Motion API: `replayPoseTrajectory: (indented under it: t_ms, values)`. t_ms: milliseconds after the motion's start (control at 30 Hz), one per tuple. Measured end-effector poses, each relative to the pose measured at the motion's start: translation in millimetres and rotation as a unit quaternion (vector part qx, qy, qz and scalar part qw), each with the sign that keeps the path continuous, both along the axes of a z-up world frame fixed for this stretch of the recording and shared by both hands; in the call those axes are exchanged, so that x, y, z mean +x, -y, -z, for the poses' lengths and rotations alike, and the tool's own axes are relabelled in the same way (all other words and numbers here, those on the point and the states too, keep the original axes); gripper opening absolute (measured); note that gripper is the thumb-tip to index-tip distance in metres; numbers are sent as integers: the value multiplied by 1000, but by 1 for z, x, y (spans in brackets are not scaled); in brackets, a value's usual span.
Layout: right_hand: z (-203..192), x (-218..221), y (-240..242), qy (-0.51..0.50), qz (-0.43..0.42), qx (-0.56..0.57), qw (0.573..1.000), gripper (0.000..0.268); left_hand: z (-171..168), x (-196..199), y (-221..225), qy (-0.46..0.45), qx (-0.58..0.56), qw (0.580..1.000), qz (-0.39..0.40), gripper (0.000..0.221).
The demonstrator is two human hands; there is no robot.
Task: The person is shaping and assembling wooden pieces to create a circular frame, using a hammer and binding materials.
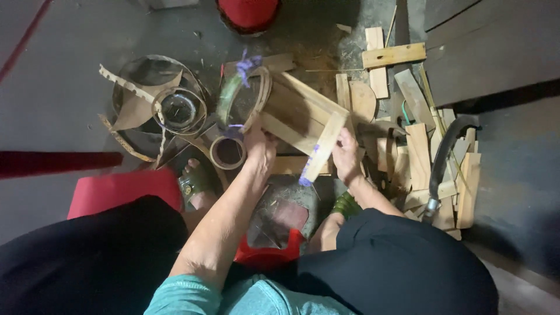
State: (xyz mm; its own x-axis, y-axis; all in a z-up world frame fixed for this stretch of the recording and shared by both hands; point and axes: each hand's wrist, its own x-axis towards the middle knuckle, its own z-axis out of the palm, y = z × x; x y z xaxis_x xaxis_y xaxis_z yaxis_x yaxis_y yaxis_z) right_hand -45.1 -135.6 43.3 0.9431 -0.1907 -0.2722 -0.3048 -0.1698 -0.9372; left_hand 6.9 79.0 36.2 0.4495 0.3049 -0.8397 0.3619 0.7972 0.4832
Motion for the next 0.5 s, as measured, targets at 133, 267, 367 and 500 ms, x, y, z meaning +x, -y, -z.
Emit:
replayPoseTrajectory:
  t_ms: [133, 267, 367, 500]
  values:
    - [-37, -6, 5, -22, 57, 91, 994, 26, 11, 14, 12, 76, 15, 997, -14, 17]
    - [-76, -9, 32, 39, -18, 44, 998, 38, -101, 22, 24, 134, 107, 984, 39, 67]
    - [-126, -12, 25, 17, -57, 70, 996, 43, -130, 31, 27, 194, 208, 958, 34, 52]
    - [-213, -9, 15, 32, -38, 92, 995, 47, -162, 37, 16, 339, 295, 888, 98, 24]
